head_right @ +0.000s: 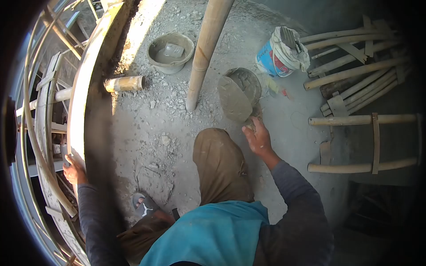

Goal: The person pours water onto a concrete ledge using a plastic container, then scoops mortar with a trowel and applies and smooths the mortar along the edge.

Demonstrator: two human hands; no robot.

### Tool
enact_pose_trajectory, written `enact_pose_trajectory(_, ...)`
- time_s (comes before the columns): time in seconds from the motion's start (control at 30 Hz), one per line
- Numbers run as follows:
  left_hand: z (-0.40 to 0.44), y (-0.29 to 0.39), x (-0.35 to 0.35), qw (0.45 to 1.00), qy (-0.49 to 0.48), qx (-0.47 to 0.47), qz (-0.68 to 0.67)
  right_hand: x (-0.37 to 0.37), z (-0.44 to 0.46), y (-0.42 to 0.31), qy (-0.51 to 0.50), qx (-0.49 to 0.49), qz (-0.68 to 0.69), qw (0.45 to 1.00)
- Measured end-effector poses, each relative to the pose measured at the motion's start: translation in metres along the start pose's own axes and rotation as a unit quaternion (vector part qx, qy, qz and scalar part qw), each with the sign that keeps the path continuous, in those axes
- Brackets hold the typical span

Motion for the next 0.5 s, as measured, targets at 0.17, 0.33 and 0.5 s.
enact_pose_trajectory(0.17,0.002,-0.004,-0.003,1.0,0.009,0.015,0.002,-0.011,0.039,0.095,-0.082,-0.261,0.002,0.962)
enact_pose_trajectory(0.33,0.002,-0.003,-0.003,0.999,0.028,0.023,0.01,-0.057,0.081,0.139,-0.091,-0.378,0.073,0.918)
enact_pose_trajectory(0.5,0.005,-0.005,-0.005,0.999,0.03,0.019,0.009,-0.09,0.095,0.159,-0.073,-0.434,0.238,0.866)
Point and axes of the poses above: each hand's wrist, its own z-axis towards the middle knuckle, its own x-axis out of the back of the hand, y = z × x, the point moved 3 cm from there along z, towards the middle knuckle, and after that the axes turned 5 degrees about x, right-handed, at the moved point
